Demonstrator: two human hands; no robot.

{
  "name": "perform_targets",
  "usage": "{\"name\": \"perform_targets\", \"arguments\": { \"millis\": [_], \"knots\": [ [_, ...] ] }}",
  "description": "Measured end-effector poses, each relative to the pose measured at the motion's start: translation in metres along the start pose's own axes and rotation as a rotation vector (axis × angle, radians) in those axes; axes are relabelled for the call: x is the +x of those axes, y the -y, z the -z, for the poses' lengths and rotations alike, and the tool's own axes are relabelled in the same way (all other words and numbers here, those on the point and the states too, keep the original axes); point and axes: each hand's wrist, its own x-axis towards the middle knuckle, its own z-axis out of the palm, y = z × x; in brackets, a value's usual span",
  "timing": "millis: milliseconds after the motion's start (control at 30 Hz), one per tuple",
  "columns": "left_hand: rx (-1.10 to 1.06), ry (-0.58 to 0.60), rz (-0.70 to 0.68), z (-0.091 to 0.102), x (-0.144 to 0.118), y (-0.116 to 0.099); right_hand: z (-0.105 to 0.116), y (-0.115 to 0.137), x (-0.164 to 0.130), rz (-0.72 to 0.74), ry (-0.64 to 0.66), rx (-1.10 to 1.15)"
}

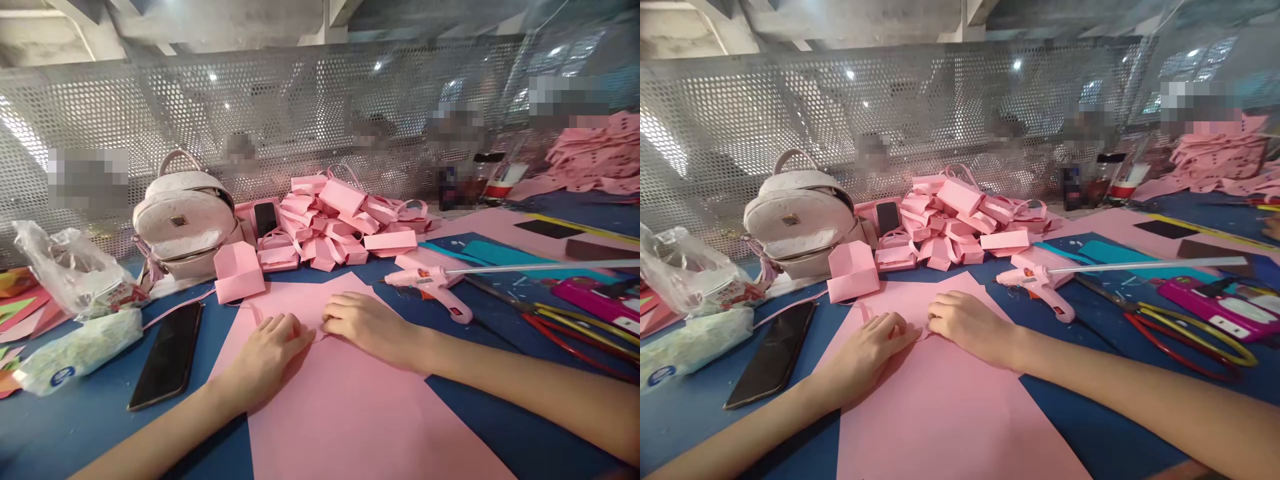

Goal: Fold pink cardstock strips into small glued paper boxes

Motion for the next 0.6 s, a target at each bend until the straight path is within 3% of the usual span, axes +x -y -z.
{"name": "perform_targets", "arguments": {
  "millis": [133,233,433,600],
  "knots": [
    [0.067,0.0,-0.035,0.003,0.0,-0.003,0.0,0.009,-0.002,0.027,0.004,-0.131],
    [0.036,-0.051,0.001,0.002,0.0,-0.004,0.002,0.007,-0.002,-0.07,0.002,-0.034],
    [-0.484,-0.134,0.394,-0.005,0.003,0.01,-0.002,-0.013,0.01,-0.343,0.026,0.408],
    [-0.483,-0.105,0.522,0.0,0.015,0.014,-0.007,-0.018,0.018,-0.387,0.035,0.515]
  ]
}}
